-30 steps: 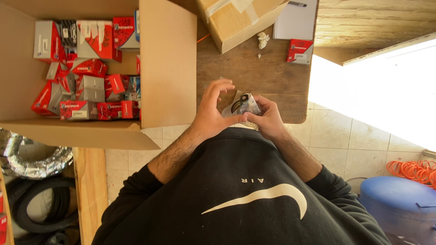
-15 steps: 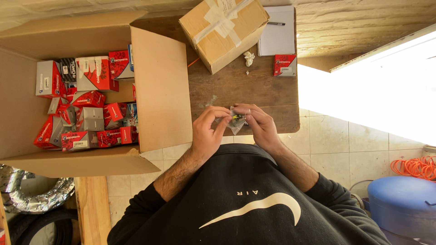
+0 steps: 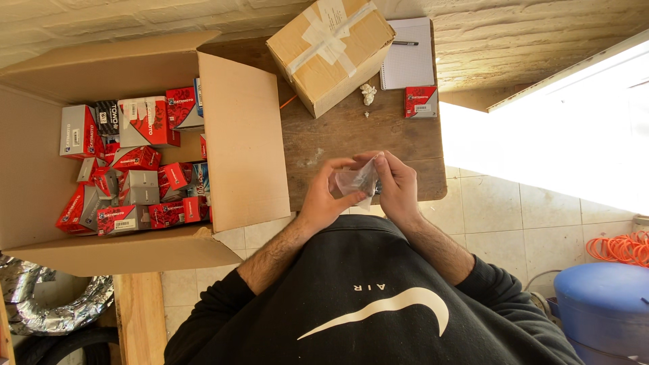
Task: The person removes a small mechanical component from its box and plastic wrapping, handles the part, and returns it to the box before placing the box on a shelf alongside several similar boxes.
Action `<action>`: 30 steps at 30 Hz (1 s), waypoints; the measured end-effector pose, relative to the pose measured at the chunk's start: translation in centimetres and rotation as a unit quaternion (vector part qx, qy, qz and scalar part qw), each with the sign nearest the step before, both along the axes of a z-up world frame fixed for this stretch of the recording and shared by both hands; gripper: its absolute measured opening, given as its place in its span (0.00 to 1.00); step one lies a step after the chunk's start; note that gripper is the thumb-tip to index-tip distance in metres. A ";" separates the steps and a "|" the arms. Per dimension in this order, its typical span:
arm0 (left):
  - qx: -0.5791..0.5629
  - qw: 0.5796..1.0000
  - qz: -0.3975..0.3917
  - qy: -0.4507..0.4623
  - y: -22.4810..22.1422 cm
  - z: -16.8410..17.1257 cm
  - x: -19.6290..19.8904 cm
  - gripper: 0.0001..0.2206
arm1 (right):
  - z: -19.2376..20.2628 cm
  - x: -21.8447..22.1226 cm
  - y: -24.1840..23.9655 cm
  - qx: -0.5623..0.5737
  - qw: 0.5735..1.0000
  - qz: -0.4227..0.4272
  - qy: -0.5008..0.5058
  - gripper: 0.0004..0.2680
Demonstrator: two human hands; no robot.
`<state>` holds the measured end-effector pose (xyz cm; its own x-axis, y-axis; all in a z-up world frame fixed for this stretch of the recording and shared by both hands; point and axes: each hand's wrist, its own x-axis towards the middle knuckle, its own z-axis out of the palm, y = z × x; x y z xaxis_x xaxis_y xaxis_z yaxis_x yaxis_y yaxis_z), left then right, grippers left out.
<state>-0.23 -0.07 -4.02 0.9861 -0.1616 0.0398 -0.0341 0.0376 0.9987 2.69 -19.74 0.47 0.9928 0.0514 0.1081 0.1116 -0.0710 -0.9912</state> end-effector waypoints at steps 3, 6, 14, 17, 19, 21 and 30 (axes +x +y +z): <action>-0.022 0.996 0.051 0.069 -0.6 -1.8 -0.3 0.16 | -2.5 -0.3 -0.6 -0.009 1.000 -0.011 0.018 0.14; -0.036 0.994 0.091 0.055 0.5 -3.8 0.0 0.09 | -2.6 0.3 -0.6 0.010 0.999 0.033 0.016 0.13; -0.066 0.989 0.114 0.061 -0.5 0.1 1.0 0.08 | -3.9 0.1 0.0 0.029 0.994 0.072 0.083 0.06; -0.064 0.991 0.096 0.066 -0.4 -1.3 1.1 0.12 | -6.6 -0.3 -0.6 0.049 0.995 0.049 0.072 0.04; -0.050 0.992 0.097 0.056 -0.2 -2.3 1.3 0.12 | -6.8 -0.6 -0.4 0.084 0.992 0.038 0.087 0.03; 0.030 0.992 0.121 -0.006 -0.2 -2.6 1.5 0.13 | -3.7 -1.0 0.7 0.158 0.974 0.052 0.156 0.04; -0.022 0.997 0.070 -0.031 1.3 -0.5 1.8 0.18 | -7.3 -0.4 0.4 0.246 0.946 0.031 0.208 0.06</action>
